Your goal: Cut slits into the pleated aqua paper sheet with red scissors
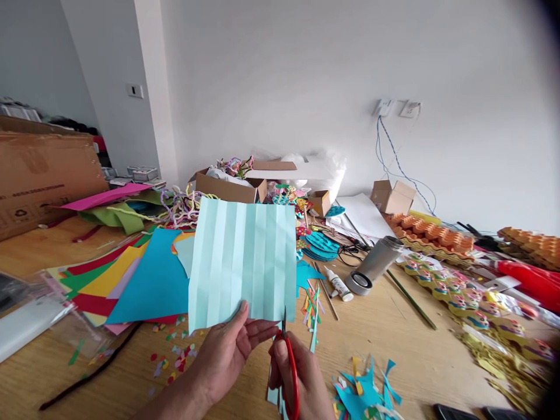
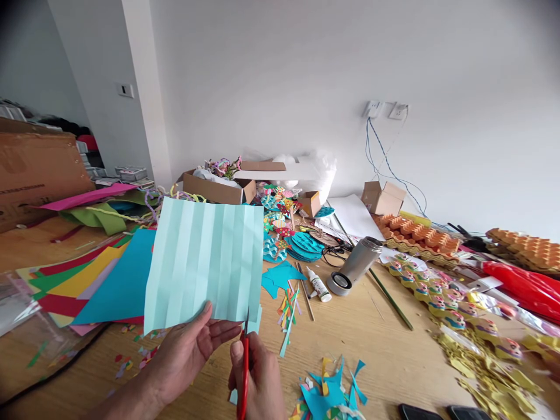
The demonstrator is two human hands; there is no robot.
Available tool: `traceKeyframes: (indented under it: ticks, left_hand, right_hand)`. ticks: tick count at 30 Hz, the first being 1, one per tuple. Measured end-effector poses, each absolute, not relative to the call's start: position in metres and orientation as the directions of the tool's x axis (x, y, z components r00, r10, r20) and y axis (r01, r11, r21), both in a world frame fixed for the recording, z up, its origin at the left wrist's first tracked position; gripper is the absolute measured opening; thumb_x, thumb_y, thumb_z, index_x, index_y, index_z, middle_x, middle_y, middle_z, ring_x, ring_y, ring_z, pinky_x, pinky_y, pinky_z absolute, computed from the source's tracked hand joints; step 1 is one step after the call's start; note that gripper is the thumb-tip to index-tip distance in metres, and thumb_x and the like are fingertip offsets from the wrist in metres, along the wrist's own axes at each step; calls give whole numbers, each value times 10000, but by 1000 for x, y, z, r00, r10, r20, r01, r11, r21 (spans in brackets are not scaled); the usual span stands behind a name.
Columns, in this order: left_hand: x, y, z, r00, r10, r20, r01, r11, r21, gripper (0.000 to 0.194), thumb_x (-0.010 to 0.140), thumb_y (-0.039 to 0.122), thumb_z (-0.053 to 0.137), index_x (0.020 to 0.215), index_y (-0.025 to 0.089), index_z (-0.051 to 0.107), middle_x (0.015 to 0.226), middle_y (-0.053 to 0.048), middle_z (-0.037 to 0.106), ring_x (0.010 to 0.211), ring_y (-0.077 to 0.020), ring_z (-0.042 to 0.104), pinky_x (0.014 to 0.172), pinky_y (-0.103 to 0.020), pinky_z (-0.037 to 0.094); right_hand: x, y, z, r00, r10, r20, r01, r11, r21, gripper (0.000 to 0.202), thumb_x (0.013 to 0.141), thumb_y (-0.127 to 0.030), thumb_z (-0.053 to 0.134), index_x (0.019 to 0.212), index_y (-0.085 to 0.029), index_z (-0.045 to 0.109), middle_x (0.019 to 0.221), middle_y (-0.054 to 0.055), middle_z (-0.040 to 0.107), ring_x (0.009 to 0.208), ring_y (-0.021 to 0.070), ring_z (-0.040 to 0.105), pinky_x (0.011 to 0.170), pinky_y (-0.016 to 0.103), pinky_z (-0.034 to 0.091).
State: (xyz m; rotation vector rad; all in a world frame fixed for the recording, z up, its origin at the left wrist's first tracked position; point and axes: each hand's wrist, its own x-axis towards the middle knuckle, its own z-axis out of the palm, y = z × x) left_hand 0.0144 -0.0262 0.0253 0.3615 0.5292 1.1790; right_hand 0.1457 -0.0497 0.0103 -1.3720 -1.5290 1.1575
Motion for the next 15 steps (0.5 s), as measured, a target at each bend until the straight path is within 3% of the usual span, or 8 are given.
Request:
traceKeyframes:
  ticks: [15]
  left_hand:
    - [15,-27,27,270,940,-209,-763,342,548,287,756,373,586,672,107,653,797,-146,712,837,-260,656,901,-422,417]
  right_hand:
    - [144,-51,10,-83,993,-82,288,-55,-956,492,758,-674,355,621,-202,356,379,-65,400,336,70,386,356,164,258]
